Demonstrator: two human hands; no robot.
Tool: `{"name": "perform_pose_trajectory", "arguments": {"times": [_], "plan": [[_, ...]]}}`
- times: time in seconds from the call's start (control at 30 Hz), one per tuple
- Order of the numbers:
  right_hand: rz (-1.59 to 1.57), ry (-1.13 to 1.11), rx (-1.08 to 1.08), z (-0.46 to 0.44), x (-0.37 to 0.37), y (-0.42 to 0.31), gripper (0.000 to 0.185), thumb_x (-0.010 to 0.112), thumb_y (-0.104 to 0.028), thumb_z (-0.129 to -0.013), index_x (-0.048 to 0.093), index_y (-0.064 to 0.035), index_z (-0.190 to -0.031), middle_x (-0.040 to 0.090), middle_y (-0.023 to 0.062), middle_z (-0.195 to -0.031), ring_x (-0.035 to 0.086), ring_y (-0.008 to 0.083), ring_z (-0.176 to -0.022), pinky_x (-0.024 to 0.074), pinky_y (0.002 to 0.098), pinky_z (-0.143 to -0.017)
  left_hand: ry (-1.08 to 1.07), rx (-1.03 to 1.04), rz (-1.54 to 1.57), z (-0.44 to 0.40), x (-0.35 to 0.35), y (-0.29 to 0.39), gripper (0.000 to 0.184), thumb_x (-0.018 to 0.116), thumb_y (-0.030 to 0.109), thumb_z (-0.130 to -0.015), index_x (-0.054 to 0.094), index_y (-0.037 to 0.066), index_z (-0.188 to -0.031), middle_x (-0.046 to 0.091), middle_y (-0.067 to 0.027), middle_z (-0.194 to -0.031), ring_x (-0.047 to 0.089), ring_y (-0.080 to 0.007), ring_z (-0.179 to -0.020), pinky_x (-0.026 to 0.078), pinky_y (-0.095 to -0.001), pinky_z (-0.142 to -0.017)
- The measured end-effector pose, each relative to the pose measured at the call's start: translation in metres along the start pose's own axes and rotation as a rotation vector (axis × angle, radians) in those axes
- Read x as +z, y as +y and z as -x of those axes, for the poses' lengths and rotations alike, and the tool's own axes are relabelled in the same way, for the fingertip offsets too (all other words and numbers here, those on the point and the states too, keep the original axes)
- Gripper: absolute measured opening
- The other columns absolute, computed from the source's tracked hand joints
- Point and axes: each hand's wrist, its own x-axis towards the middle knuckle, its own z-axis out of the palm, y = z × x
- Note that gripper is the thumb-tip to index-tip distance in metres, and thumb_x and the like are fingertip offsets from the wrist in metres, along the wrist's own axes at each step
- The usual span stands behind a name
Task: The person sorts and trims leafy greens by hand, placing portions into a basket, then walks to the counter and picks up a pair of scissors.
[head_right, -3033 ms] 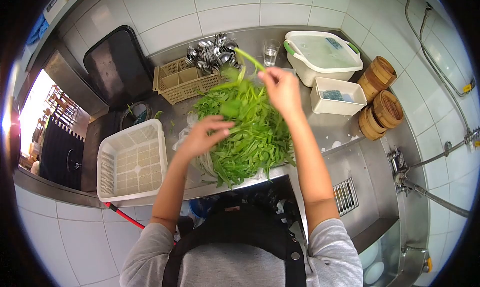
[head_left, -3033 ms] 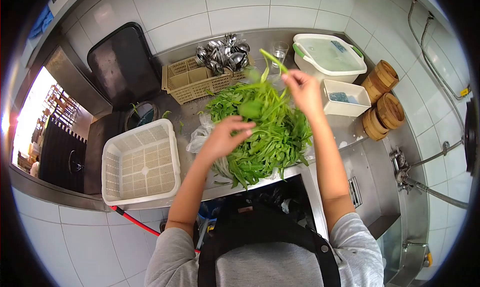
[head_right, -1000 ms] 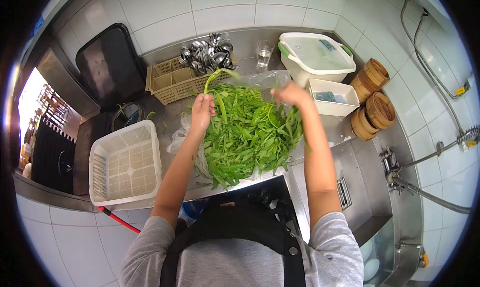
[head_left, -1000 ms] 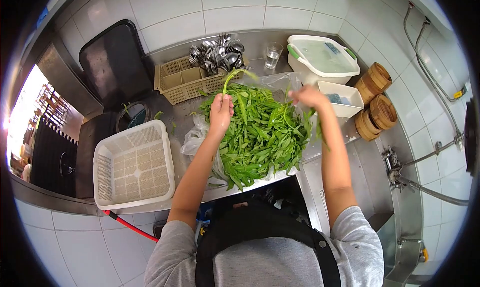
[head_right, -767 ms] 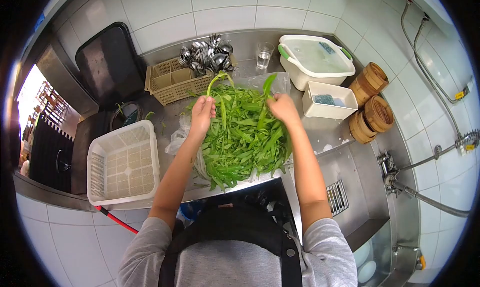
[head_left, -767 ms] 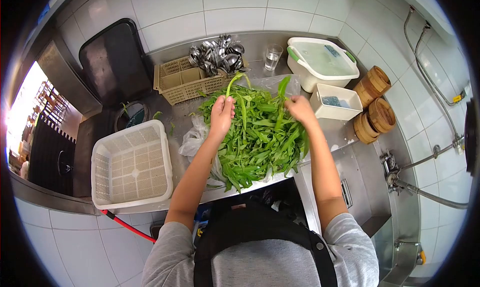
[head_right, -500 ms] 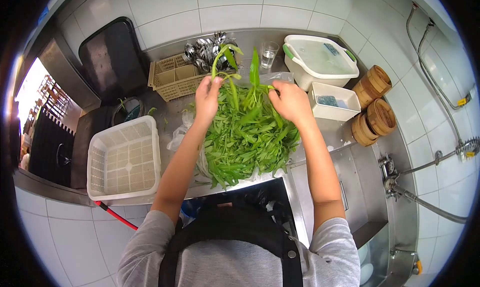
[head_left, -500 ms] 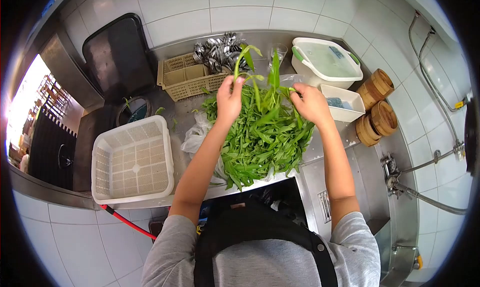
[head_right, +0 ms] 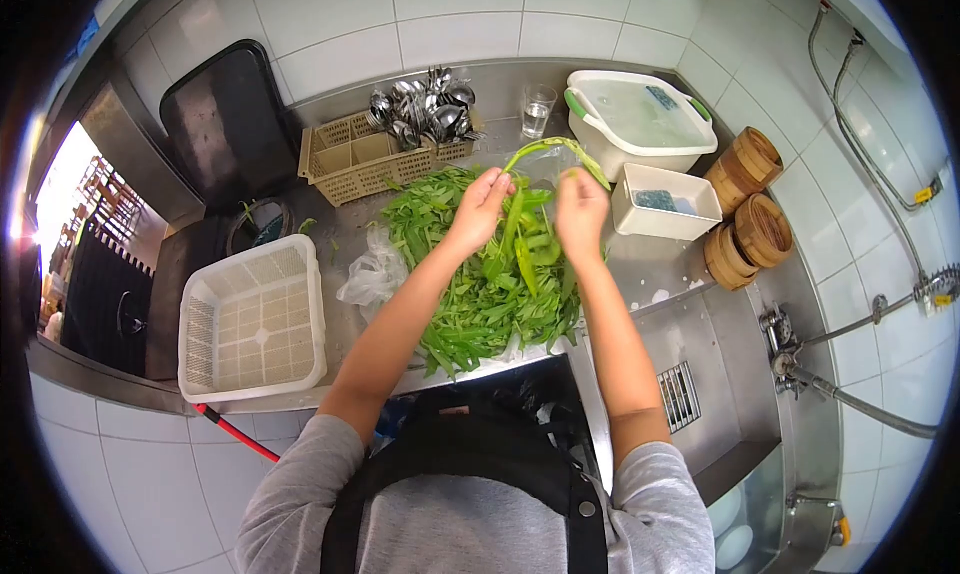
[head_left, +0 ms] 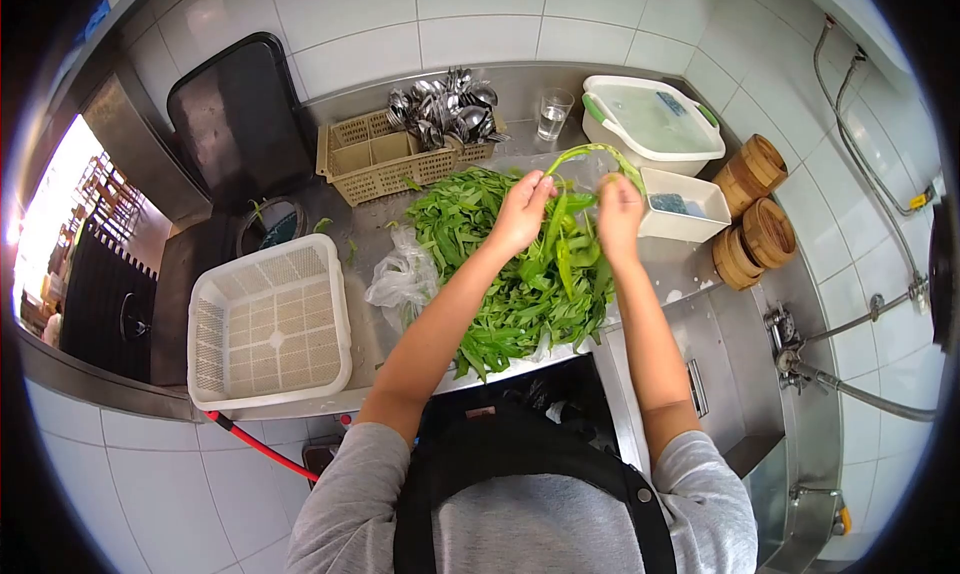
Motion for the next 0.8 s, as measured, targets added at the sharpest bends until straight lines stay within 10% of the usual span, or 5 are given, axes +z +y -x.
{"name": "perform_pose_trajectory", "arguments": {"times": [0.07,0.2,0.33,0.63,0.8], "plan": [[-0.389,0.399,0.257,-0.012,-0.019,0.01,0.018,0.052,-0.014,-0.085,0.054,-0.0045,-0.07,0.046,-0.0008,-0.06,0.044,0.0081,-0.057,0.038,0.0276,-0.052,0.148,0.026,0.07,0.001,-0.002,-0.003,0.025,0.041,0.027,-0.094,0.051,0.005,-0.087,0.048,0.0016,-0.071,0.042,-0.007,-0.061,0.038,-0.0224,-0.056],[-0.391,0.41,0.226,-0.013,-0.055,-0.023,0.021,0.051,-0.016,-0.088,0.059,-0.0041,-0.072,0.055,-0.0019,-0.066,0.048,0.0088,-0.059,0.0402,0.0265,-0.056,0.303,-0.093,0.319,0.003,-0.019,-0.004,0.025,0.038,0.029,-0.096,0.051,0.008,-0.093,0.048,0.0037,-0.071,0.042,-0.0055,-0.059,0.036,-0.0191,-0.054],[0.203,-0.631,0.262,0.011,-0.033,-0.056,0.025,0.06,-0.03,-0.083,0.066,-0.0057,-0.084,0.063,0.0022,-0.073,0.053,0.0085,-0.066,0.0424,0.0241,-0.062,0.261,-0.147,0.598,0.009,-0.023,0.018,0.025,0.039,0.031,-0.095,0.05,0.009,-0.096,0.05,0.0013,-0.073,0.045,-0.0076,-0.061,0.04,-0.0224,-0.057],[-0.626,-0.301,0.885,0.022,0.035,-0.035,0.016,0.063,-0.023,-0.08,0.061,-0.0081,-0.086,0.048,-0.0054,-0.058,0.04,0.0062,-0.047,0.0327,0.0207,-0.045,0.319,0.002,0.548,0.006,-0.011,0.0,0.024,0.041,0.027,-0.095,0.052,0.007,-0.098,0.055,-0.0003,-0.086,0.051,-0.0088,-0.075,0.042,-0.0228,-0.07],[-0.492,0.028,0.604,-0.003,0.024,-0.015,0.007,0.056,-0.012,-0.078,0.06,-0.0063,-0.077,0.045,-0.0079,-0.058,0.034,0.0037,-0.048,0.0265,0.0208,-0.046,0.655,0.032,0.308,0.006,-0.038,-0.022,0.025,0.037,0.028,-0.096,0.05,0.006,-0.098,0.05,-0.0023,-0.084,0.047,-0.0107,-0.07,0.042,-0.0275,-0.065]]}}
